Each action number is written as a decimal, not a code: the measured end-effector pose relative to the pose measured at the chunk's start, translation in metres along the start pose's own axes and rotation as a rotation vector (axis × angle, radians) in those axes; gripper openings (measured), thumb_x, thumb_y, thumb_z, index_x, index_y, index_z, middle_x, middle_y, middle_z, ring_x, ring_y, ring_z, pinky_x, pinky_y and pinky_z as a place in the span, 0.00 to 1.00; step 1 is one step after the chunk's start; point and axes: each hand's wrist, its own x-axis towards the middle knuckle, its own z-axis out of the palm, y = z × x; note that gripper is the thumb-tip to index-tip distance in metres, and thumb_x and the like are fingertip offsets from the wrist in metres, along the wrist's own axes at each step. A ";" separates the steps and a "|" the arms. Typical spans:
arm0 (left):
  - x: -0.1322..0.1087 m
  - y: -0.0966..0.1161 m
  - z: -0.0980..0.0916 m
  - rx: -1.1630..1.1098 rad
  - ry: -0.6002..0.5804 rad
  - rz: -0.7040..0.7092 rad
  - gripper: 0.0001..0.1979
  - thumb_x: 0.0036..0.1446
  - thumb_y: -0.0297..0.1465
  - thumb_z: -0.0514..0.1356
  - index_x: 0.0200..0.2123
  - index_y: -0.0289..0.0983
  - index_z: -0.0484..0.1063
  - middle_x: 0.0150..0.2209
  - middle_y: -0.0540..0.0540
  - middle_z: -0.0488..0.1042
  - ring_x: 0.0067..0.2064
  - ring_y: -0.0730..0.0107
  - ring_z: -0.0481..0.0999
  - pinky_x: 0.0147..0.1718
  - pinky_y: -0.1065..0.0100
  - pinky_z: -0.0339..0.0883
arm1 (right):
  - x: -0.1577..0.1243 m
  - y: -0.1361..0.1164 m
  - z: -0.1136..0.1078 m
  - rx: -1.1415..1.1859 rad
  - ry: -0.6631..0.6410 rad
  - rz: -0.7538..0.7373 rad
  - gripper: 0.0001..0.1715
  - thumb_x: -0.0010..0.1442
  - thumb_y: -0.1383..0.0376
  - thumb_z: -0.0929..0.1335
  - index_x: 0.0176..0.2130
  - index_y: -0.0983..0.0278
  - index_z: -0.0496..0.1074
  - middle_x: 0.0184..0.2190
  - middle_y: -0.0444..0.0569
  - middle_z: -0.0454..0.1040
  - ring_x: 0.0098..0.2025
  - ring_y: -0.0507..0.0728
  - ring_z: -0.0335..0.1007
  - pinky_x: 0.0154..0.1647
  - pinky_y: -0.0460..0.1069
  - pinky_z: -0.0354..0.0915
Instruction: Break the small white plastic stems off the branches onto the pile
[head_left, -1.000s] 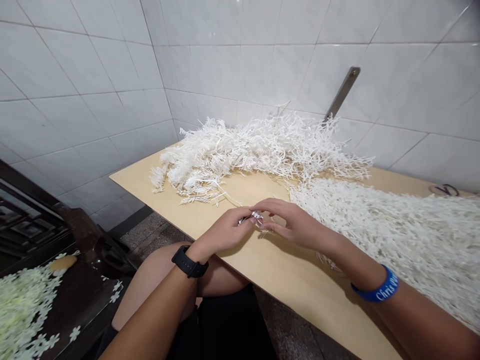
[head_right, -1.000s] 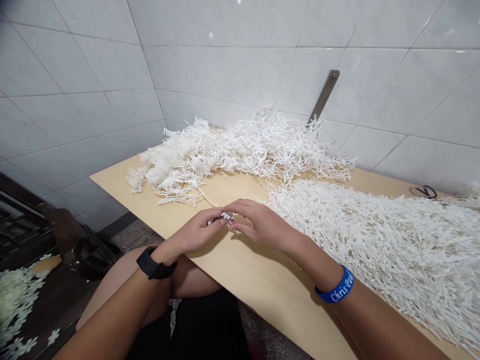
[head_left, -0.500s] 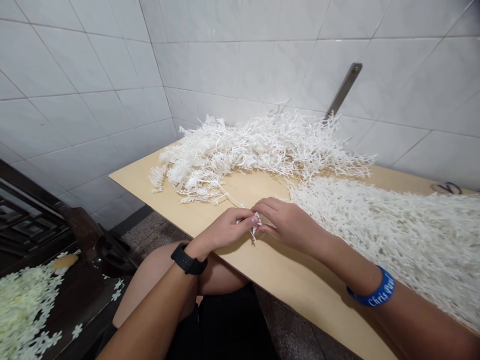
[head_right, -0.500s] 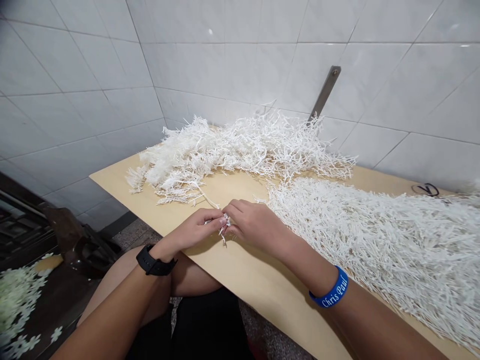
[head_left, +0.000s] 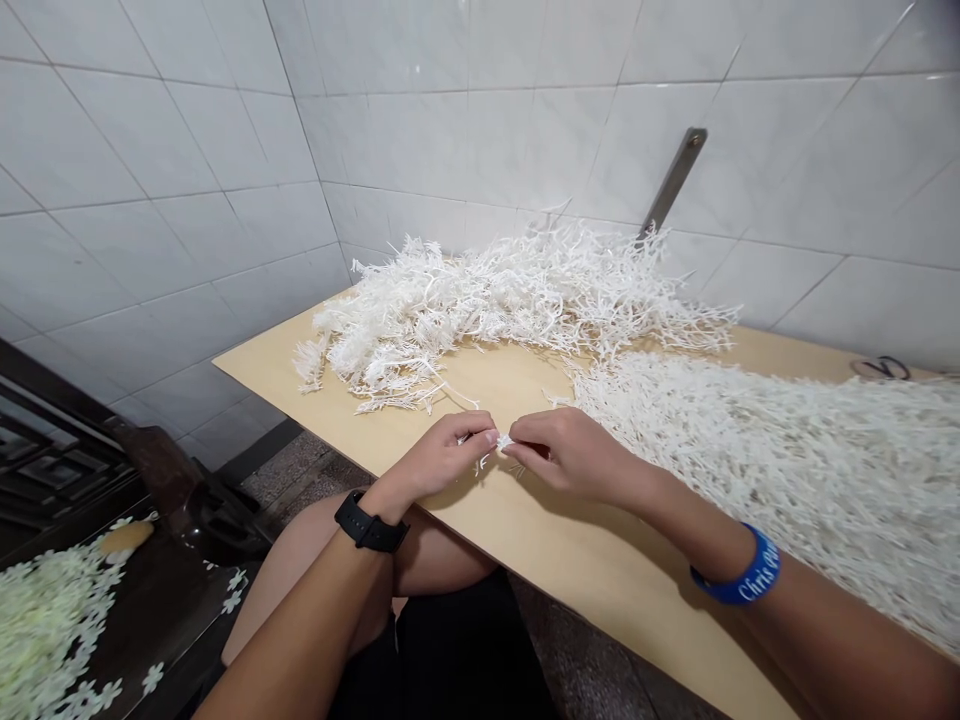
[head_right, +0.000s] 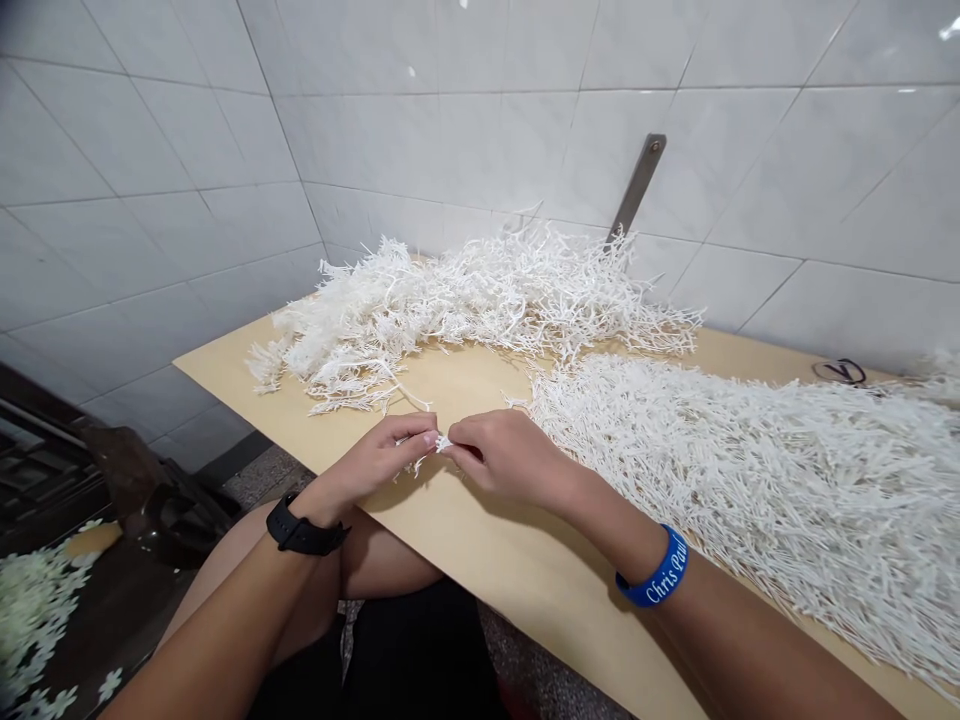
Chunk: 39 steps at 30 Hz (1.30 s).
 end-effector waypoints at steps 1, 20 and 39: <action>0.000 -0.001 0.000 0.018 -0.002 -0.008 0.17 0.63 0.37 0.52 0.22 0.37 0.60 0.24 0.53 0.58 0.28 0.73 0.59 0.30 0.70 0.55 | -0.001 0.004 -0.003 -0.016 -0.018 -0.003 0.19 0.66 0.64 0.62 0.23 0.63 0.64 0.21 0.45 0.68 0.23 0.52 0.59 0.26 0.48 0.50; -0.001 -0.007 0.002 -0.049 0.282 -0.160 0.16 0.61 0.40 0.55 0.27 0.36 0.73 0.28 0.49 0.72 0.32 0.68 0.68 0.35 0.69 0.60 | -0.019 0.052 -0.021 -0.110 0.069 0.118 0.20 0.63 0.71 0.62 0.51 0.61 0.75 0.37 0.52 0.79 0.36 0.59 0.74 0.35 0.52 0.66; -0.001 -0.011 0.002 -0.225 0.384 -0.192 0.15 0.58 0.42 0.61 0.32 0.37 0.79 0.24 0.52 0.67 0.29 0.72 0.67 0.31 0.70 0.60 | -0.023 0.062 -0.025 -0.102 -0.054 0.198 0.12 0.65 0.65 0.64 0.35 0.61 0.77 0.34 0.49 0.79 0.34 0.58 0.73 0.34 0.51 0.66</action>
